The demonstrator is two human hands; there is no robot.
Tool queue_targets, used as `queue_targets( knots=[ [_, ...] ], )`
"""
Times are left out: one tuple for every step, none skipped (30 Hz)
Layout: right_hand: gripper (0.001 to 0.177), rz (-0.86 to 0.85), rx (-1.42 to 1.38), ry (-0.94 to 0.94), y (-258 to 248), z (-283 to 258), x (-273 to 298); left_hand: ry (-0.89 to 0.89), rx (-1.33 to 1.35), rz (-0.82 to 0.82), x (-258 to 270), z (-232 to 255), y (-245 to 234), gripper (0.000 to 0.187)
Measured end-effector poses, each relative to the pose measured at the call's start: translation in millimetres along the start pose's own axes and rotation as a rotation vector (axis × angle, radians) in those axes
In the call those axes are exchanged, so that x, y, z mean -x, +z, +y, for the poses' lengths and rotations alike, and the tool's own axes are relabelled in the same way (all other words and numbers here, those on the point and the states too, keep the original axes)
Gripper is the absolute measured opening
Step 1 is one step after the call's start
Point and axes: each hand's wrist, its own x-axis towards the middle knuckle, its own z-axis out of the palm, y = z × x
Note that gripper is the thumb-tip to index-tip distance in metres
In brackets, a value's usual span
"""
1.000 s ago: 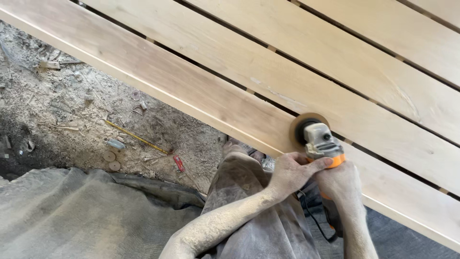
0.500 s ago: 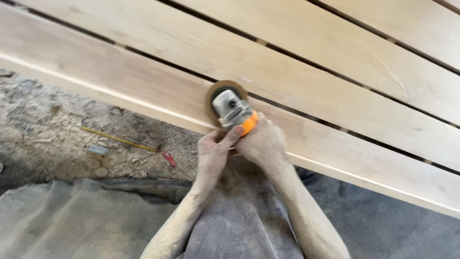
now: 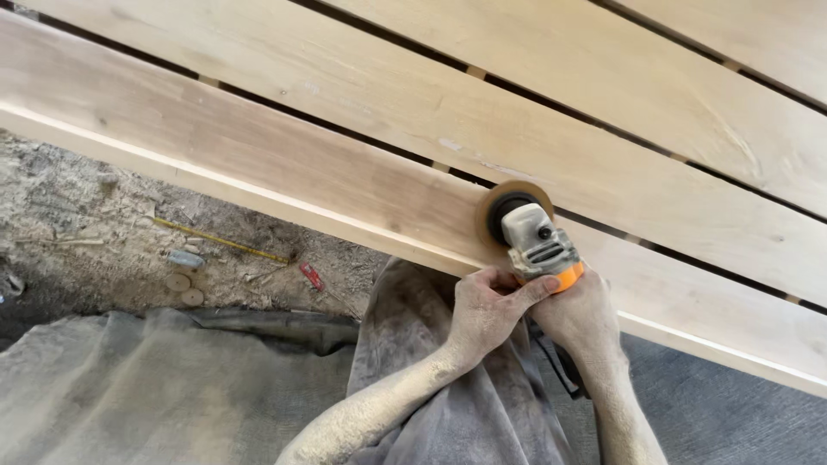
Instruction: The person uses an angle grinder with a sanding disc to smooth the surface of wooden planks arranged on a workbench. The person sits on the floor during the task and moves the tool along the length of the planks.
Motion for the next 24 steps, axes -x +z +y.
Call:
queue_targets(
  knots=[
    [0.036,-0.019,0.003,0.016,1,-3,-1,-0.007,0.006,0.007,-1,1,-1,0.05],
    [0.038,-0.037,0.007,0.03,3,-7,-3,-0.012,0.013,0.015,-2,1,-4,0.05],
    [0.039,-0.056,0.01,0.045,5,-13,-5,-0.004,0.005,0.053,-1,1,-9,0.05],
    [0.04,-0.067,0.062,0.018,9,-23,-9,0.01,-0.008,0.085,-1,2,-20,0.049],
    [0.041,-0.078,0.114,-0.009,15,-34,-12,0.025,-0.022,0.116,-2,3,-31,0.048],
    [0.043,-0.1,0.173,-0.036,20,-46,-13,0.042,-0.022,0.135,-1,3,-42,0.047],
    [0.044,-0.129,0.185,-0.038,26,-58,-13,0.058,-0.022,0.154,-3,3,-56,0.046],
    [0.045,-0.151,0.197,-0.044,31,-72,-16,0.083,-0.021,0.172,-7,5,-69,0.045],
    [0.047,-0.172,0.209,-0.049,37,-86,-18,0.096,0.012,0.196,-9,6,-82,0.045],
    [0.047,-0.162,0.245,-0.08,42,-99,-20,0.107,0.045,0.217,-9,7,-94,0.045],
    [0.048,-0.152,0.282,-0.111,48,-110,-21,0.118,0.079,0.238,-10,8,-105,0.046],
    [0.049,-0.142,0.322,-0.149,53,-121,-23,0.108,0.118,0.261,-11,10,-115,0.046],
    [0.049,-0.138,0.303,-0.163,58,-130,-24,0.099,0.157,0.283,-13,12,-124,0.047],
    [0.048,-0.136,0.285,-0.171,63,-136,-24,0.085,0.197,0.302,-13,14,-130,0.047],
    [0.048,-0.134,0.267,-0.179,66,-141,-25,0.073,0.148,0.304,-13,16,-133,0.048],
    [0.048,-0.15,0.272,-0.151,65,-141,-25,0.061,0.101,0.308,-13,17,-133,0.048],
    [0.047,-0.165,0.278,-0.123,63,-138,-25,0.048,0.054,0.311,-13,18,-130,0.049],
    [0.047,-0.175,0.28,-0.092,60,-133,-24,0.056,0.063,0.263,-13,20,-126,0.049],
    [0.044,-0.175,0.287,-0.061,56,-127,-24,0.064,0.071,0.214,-12,21,-117,0.049],
    [0.042,-0.177,0.296,-0.025,51,-118,-21,0.067,0.082,0.164,-9,20,-107,0.05],
    [0.039,-0.179,0.305,0.011,47,-109,-18,0.055,0.092,0.124,-7,19,-98,0.05],
    [0.039,-0.151,0.276,0.004,43,-101,-14,0.039,0.103,0.085,-4,18,-90,0.051],
    [0.039,-0.123,0.248,-0.002,41,-94,-10,0.023,0.115,0.045,-1,18,-85,0.052],
    [0.039,-0.089,0.215,-0.015,40,-91,-10,0.029,0.117,0.059,-2,18,-83,0.051]
  ],
)
